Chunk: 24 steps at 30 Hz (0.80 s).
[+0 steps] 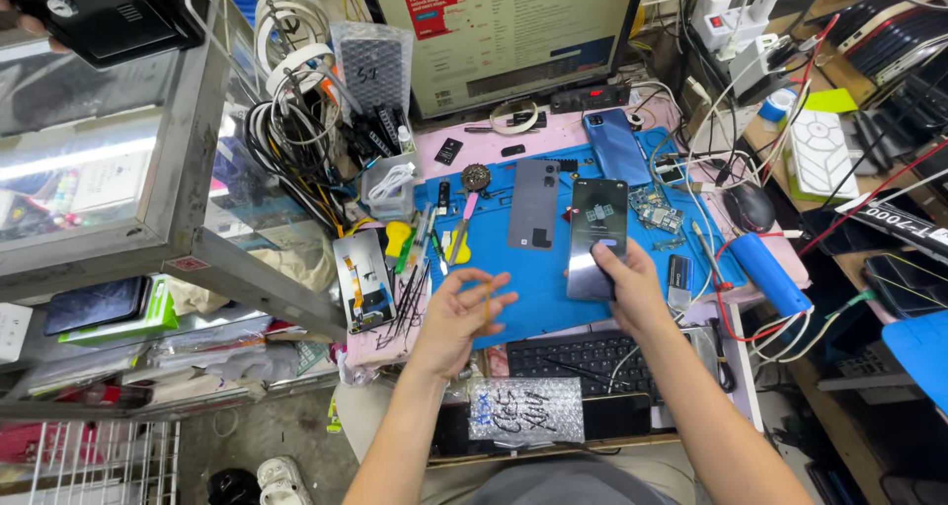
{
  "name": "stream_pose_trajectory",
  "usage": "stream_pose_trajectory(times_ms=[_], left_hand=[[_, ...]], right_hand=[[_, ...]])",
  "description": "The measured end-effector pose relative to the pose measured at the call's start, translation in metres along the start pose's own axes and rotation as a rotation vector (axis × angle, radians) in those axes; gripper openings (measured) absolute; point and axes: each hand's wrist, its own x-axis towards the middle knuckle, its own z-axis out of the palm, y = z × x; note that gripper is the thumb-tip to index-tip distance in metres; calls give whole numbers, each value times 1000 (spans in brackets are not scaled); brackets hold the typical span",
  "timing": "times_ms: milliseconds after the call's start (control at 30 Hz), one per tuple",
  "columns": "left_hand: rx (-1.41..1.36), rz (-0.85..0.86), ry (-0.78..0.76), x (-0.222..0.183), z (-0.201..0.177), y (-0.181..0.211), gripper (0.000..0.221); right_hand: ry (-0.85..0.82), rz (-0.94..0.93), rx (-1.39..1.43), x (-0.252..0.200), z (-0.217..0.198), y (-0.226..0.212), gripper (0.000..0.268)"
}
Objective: The person disassembles a mobile phone by removing the internal components using a small screwdriver and placing the detached parts onto a workstation.
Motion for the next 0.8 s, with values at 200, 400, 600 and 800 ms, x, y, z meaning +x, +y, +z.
stream_pose_trajectory(times_ms=[200, 400, 600, 800], left_hand=[[46, 71, 45, 24, 33, -36, 46], [123, 127, 127, 28, 47, -39, 46], [35, 109, 93, 30, 39, -39, 47], [-158, 93, 114, 23, 40, -25, 46]], right_hand=[[99, 33, 119, -21, 40, 25, 25], [85, -171, 140, -32, 73, 28, 29], [66, -174, 109, -28, 77, 27, 35], [-123, 90, 319, -24, 46, 15, 45]])
